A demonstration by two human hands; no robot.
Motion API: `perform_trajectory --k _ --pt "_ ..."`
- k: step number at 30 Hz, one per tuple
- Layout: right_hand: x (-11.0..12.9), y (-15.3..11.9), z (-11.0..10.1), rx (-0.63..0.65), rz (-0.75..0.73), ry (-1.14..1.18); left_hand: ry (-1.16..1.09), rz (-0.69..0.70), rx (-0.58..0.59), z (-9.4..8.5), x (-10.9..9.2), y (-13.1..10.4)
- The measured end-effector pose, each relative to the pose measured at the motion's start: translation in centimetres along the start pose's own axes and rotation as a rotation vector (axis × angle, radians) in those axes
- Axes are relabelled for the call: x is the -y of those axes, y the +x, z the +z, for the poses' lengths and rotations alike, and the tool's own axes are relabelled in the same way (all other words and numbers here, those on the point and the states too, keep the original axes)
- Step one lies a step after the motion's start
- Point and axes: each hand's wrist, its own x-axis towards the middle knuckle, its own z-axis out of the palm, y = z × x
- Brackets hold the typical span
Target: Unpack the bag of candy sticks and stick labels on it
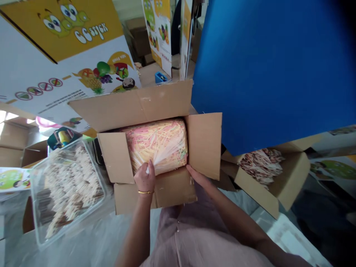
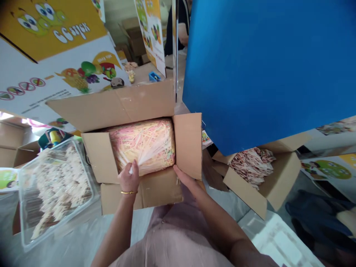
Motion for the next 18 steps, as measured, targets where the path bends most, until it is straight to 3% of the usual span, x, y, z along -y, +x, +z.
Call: perform_trajectory --k 3,10,13,18 --pt "-1.6 1.0 0.0 -0.076 -0.013 -0.071 -0.011 -0.024 0.006 0.2 -0.3 -0.8" --pt "-2.8 6.5 -1.4 -0.050 -0.040 -0.174 -0.036 -0.129 0.122 3.1 -2.3 -3.4" --pt "-2.4 7.7 -1.5 -0.032 0.027 -0.162 -0.028 -0.154 0.144 3.8 -2.8 -3.1" --pt "-0.7 8.1 -1.1 -0.005 0.131 -0.150 -0.023 -0.257 0.174 3.3 -3.2 -1.1"
